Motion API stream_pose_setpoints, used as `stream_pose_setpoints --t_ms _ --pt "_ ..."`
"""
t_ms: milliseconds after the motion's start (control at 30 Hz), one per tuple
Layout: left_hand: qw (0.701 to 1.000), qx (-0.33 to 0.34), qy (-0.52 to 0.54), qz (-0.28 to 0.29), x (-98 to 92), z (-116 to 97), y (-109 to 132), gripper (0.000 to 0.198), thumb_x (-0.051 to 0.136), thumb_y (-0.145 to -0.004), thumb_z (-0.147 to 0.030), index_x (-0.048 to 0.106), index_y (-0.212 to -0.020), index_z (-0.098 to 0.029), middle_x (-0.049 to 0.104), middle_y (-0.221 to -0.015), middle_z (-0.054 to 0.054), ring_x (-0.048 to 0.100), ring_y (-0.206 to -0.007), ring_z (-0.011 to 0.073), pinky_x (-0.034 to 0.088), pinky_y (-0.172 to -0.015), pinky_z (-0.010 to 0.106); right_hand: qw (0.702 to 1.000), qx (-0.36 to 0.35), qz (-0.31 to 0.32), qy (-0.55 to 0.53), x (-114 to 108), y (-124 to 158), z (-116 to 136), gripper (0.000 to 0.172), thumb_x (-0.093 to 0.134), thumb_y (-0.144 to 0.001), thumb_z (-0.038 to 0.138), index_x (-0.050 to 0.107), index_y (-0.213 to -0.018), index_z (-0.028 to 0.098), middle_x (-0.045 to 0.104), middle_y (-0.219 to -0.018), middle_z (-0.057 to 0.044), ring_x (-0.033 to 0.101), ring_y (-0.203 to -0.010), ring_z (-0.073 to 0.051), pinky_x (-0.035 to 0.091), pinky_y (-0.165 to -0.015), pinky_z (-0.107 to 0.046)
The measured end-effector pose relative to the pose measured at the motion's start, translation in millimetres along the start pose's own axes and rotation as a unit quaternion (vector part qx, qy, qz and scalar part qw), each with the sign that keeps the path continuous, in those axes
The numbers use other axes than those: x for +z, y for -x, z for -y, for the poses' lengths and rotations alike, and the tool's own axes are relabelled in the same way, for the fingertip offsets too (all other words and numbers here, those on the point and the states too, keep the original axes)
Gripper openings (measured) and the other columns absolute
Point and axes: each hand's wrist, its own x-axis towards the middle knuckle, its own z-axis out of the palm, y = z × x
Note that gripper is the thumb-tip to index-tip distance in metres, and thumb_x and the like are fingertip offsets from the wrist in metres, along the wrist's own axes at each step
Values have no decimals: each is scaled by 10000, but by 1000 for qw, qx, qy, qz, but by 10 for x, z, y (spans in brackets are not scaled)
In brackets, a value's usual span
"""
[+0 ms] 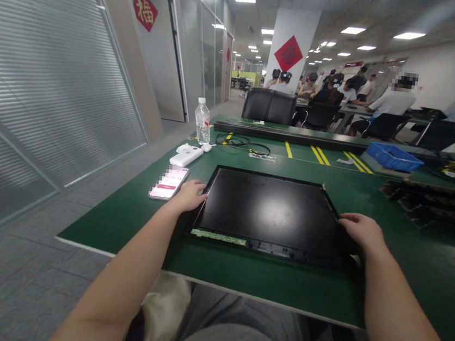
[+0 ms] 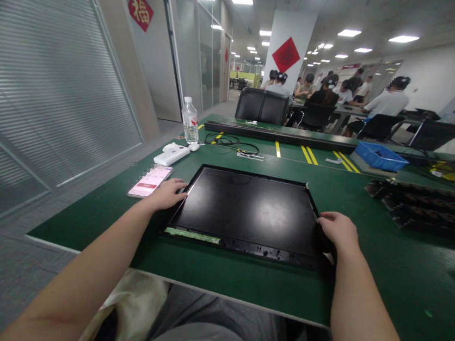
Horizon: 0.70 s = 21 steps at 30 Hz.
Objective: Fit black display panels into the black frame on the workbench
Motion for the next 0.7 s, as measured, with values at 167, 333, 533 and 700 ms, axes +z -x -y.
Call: stream_pose_setpoints --t_ms 167,333,533,700 --pt "992 -14 123 -26 -16 -15 -23 304 729 -729 -239 848 -1003 -182 741 -1368 164 604 -1388 398 408 -1213 460 999 -25 11 21 59 8 19 176 711 -753 271 811 -889 223 785 -916 -114 743 -895 -298 574 -819 -404" --pt "922 -124 362 -58 -112 -177 61 248 748 -696 -175 847 -921 -205 841 -1016 83 753 -1118 355 573 -1018 423 999 -36 10 27 101 35 33 224 690 -754 253 820 -931 207 794 -933 -109 750 -869 -271 574 -774 -361" --pt "775 -250 575 -87 -289 -454 164 448 742 -822 -121 784 -1266 -164 827 -895 79 762 -693 215 618 -604 285 999 -39 8 31 129 89 89 244 666 -799 226 817 -988 197 801 -1005 -109 750 -899 -253 554 -771 -329" --pt "720 -254 644 -47 -273 -414 124 640 705 -858 -71 629 -1490 -135 815 -844 81 731 -569 188 614 -537 274 998 -46 11 40 137 102 99 245 664 -809 243 806 -1003 195 795 -996 -101 742 -882 -239 542 -758 -316"
